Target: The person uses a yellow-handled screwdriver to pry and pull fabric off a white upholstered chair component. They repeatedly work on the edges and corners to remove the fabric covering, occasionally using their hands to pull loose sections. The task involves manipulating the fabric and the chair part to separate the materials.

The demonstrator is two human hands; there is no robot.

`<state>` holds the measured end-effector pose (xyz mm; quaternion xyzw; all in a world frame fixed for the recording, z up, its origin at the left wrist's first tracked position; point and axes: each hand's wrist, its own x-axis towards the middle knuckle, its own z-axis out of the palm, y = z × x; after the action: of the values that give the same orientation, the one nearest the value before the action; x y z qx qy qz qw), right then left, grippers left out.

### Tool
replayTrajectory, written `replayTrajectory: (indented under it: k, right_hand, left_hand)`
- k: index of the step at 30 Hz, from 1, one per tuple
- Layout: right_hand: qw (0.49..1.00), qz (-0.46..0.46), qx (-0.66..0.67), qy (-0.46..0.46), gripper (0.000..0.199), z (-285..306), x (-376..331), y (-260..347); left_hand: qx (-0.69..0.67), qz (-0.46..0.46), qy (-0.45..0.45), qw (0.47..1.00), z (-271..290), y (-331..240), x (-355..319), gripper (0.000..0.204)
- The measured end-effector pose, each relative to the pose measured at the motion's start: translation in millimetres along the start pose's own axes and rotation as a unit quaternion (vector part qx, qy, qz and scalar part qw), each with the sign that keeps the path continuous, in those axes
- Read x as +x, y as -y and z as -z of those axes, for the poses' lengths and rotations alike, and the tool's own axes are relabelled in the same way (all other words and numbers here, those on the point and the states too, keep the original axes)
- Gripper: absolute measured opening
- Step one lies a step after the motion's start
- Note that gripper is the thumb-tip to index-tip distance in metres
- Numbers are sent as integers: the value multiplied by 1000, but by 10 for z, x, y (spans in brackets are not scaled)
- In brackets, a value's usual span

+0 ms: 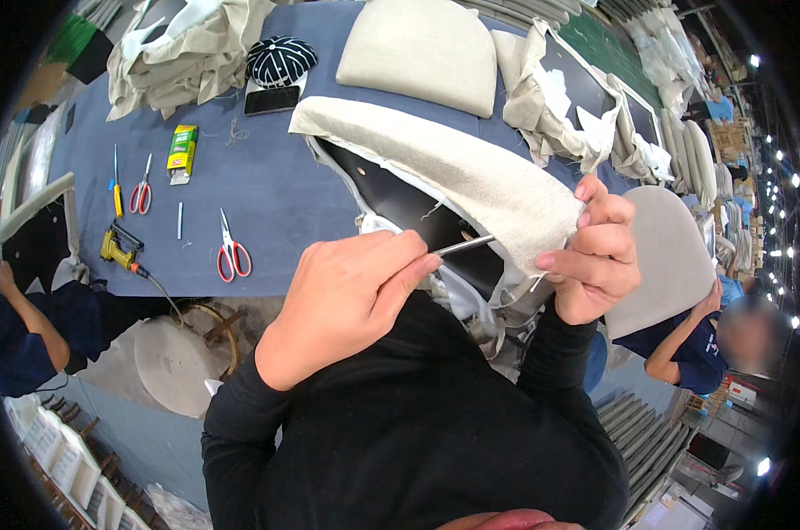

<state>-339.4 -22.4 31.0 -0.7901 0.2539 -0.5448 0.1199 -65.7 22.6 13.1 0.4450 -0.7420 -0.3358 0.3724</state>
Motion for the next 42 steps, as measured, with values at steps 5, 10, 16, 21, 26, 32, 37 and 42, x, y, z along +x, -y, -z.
replayTrajectory:
  k: [5,10,16,21,26,32,37,42]
  right_hand:
    - [992,-119,15,-50,20,-19,66,25]
    - [910,-387,139,-49,57,46,67,-65]
    - [930,-308,195,38,80,1,-29,-117]
    - [944,-275,161,89,83,3,-63,-36]
    - [939,-273,168,127,79,-51,-55,156]
    - [939,-268,167,135,74,-148,-66,329]
    - [943,-240,187,137,73,-155,-83,318]
    - [933,-252,195,166,70,-164,-33,342]
  left_hand:
    - [9,14,22,1000,33,32,50,12]
    - [5,34,50,998,69,87,111,21]
    - [3,32,10,999,81,21,81,18]
    - [53,14,7,998,173,-66,-23,13]
    - [127,39,61,989,430,-325,-110,7]
    - [173,16,91,981,594,-483,-97,13]
    - [130,8,115,985,679,-384,-105,13]
    - [86,8,122,989,686,-294,-127,14]
